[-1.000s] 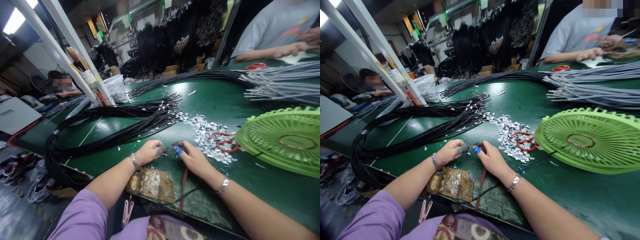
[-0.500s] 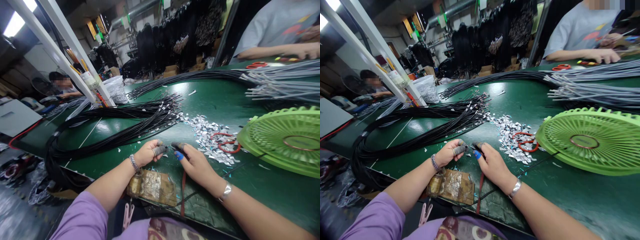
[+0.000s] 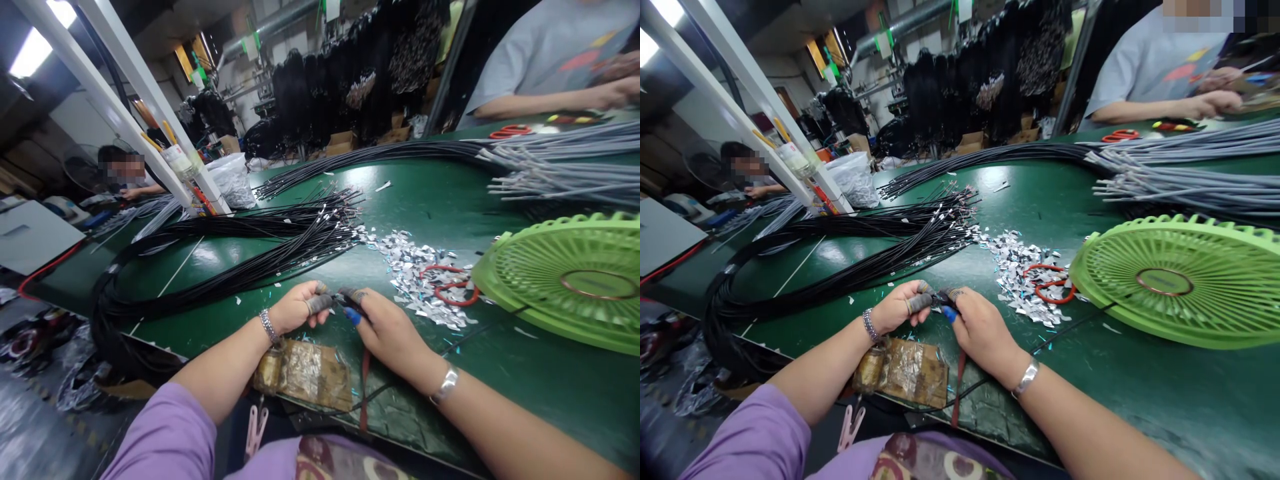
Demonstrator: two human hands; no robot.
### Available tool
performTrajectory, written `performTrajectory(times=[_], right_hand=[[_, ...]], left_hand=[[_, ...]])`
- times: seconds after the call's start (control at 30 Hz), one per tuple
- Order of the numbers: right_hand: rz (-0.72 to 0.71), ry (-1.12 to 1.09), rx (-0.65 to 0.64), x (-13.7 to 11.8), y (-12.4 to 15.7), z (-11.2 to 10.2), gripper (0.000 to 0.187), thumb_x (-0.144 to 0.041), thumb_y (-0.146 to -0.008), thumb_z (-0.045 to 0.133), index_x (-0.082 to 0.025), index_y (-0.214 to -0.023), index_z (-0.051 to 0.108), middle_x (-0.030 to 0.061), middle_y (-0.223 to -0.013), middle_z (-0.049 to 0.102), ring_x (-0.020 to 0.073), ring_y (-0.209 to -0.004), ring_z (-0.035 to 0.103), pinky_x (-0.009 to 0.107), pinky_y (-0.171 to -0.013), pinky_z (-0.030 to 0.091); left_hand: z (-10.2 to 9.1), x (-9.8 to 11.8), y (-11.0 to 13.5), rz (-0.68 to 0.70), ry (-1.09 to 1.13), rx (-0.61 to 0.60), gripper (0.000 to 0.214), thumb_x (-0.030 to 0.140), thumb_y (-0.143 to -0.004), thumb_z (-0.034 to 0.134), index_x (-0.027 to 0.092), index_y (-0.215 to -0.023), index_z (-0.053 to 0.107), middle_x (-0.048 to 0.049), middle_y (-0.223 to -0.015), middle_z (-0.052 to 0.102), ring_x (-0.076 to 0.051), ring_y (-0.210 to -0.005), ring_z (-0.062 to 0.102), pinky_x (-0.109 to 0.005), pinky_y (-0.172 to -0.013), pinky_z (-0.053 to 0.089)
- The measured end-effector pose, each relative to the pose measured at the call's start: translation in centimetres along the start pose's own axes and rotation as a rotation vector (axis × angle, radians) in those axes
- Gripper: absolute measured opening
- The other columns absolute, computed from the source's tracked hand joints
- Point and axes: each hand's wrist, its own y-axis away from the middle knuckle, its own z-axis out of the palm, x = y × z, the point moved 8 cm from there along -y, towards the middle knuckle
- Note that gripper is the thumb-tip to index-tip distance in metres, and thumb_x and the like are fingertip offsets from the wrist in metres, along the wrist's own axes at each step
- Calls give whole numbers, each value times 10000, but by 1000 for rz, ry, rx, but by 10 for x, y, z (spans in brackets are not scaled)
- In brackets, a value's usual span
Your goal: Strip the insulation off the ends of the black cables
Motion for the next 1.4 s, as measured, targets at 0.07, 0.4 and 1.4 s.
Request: performTrajectory(times=[0.07,0.4,1.4], right_hand=[[19,-2,-16,2,0,3,157,-145,-839,410,-214,-866,549,69,-777,599,215,-737,571,326,-659,479],[109,-20,-75,11,2,18,131,-156,-836,425,-187,-844,552,70,-763,617,208,-701,583,323,-645,486],[203,-12,-131,16,3,29,141,-156,-821,450,-191,-853,583,77,-796,651,211,-747,616,310,-683,492]], left_hand=[[1,0,0,0,-21,-6,511,646,-675,605,162,-748,455,68,-503,514,-30,-345,378,-170,-364,238],[1,-5,0,-64,-96,18,379,528,-750,572,170,-743,450,67,-483,520,-35,-302,367,-160,-331,235],[-3,-11,0,-168,-62,116,285,410,-789,563,174,-681,444,86,-414,470,-25,-257,305,-146,-288,170]])
